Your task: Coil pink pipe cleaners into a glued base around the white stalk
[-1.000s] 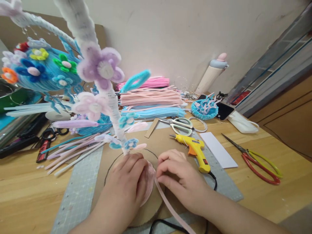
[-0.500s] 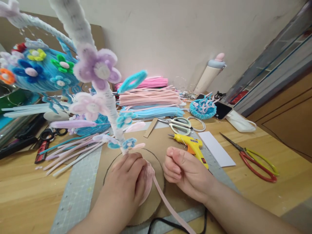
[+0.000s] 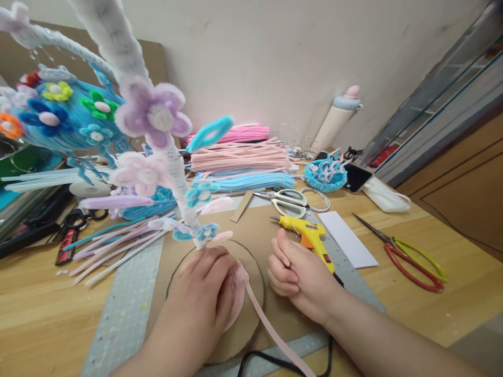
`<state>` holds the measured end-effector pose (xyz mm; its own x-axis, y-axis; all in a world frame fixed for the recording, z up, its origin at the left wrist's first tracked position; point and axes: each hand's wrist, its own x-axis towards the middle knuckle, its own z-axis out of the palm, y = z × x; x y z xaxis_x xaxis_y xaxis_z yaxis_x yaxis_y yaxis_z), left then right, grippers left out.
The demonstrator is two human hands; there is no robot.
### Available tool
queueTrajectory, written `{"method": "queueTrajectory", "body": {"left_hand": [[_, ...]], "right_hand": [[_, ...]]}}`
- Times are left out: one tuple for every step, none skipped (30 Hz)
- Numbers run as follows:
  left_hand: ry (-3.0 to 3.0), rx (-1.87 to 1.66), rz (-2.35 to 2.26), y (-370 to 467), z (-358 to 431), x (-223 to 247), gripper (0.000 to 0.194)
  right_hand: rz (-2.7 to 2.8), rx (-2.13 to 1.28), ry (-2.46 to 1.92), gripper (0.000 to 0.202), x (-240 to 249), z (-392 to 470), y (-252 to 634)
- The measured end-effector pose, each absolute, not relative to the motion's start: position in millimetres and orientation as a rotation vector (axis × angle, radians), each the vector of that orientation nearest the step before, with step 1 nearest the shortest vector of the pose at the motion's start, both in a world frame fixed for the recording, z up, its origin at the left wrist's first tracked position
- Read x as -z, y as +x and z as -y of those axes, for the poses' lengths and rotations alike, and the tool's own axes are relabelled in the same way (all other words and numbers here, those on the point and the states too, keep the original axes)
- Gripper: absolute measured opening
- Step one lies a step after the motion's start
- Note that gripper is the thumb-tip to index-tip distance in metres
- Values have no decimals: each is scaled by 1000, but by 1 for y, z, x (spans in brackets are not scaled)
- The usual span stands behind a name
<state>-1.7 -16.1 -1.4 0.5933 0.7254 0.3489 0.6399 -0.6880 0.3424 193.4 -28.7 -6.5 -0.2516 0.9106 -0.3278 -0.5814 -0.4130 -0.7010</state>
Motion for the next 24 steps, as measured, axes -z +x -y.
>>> {"method": "queueTrajectory", "body": {"left_hand": [[2637, -706, -1140, -2, 16, 2, 19], [2638, -709, -1132, -3, 17, 2, 19], [2638, -710, -1126, -3, 17, 2, 19], [2638, -712, -1119, -3, 17, 2, 19], [2637, -717, -1114, -2, 17, 2, 19], [2634, -726, -1111, -2, 17, 1, 18], [2631, -741, -1106, -2, 16, 1, 18], [2628, -759, -1100, -1, 16, 0, 17], [2623, -773, -1097, -1, 17, 0, 17], [2619, -780, -1095, -2, 17, 0, 17], [2615, -780, -1094, -2, 17, 0, 17], [2613, -774, -1090, -3, 17, 0, 17], [2614, -766, -1088, -4, 18, 1, 17], [2619, -760, -1088, -5, 18, 1, 17], [2627, -755, -1087, -5, 18, 2, 18], [2638, -752, -1088, -6, 17, 3, 18], [2648, -751, -1092, -6, 17, 4, 18], [2657, -753, -1098, -6, 16, 5, 18], [2666, -753, -1104, -5, 16, 5, 17], [2673, -748, -1108, -4, 16, 5, 17], [2682, -740, -1110, -3, 16, 4, 17], [2692, -724, -1112, -2, 17, 1, 17], [2698, -699, -1117, -1, 19, -2, 18], [2699, -669, -1126, 1, 23, -6, 18]], "right_hand": [[598, -1788, -930, 49, 8, 29, 192], [651, -1734, -982, 48, 9, 29, 192], [714, -1671, -1040, 46, 11, 29, 191], [799, -1592, -1105, 46, 12, 30, 191], [907, -1490, -1179, 44, 12, 31, 192], [1032, -1357, -1259, 40, 11, 32, 193], [1169, -1200, -1337, 34, 9, 35, 195], [1322, -1038, -1397, 25, 6, 39, 199], [1487, -891, -1433, 15, 1, 45, 202], [1662, -776, -1443, 13, -5, 52, 206], [1860, -707, -1426, 23, -11, 60, 211], [2052, -685, -1401, 30, -17, 70, 215], [2221, -690, -1398, 36, -22, 80, 218], [2364, -679, -1388, 39, -25, 90, 221], [2471, -635, -1373, 38, -26, 100, 223], [2550, -576, -1345, 39, -26, 109, 225], [2597, -515, -1306, 37, -25, 118, 225], [2614, -470, -1266, 33, -23, 125, 225], [2605, -454, -1230, 29, -22, 130, 224], [2571, -471, -1201, 24, -21, 133, 223], [2523, -518, -1175, 21, -22, 135, 221], [2463, -577, -1154, 21, -24, 136, 218], [2399, -638, -1140, 21, -27, 135, 215], [2342, -687, -1133, 22, -31, 134, 212]]}}
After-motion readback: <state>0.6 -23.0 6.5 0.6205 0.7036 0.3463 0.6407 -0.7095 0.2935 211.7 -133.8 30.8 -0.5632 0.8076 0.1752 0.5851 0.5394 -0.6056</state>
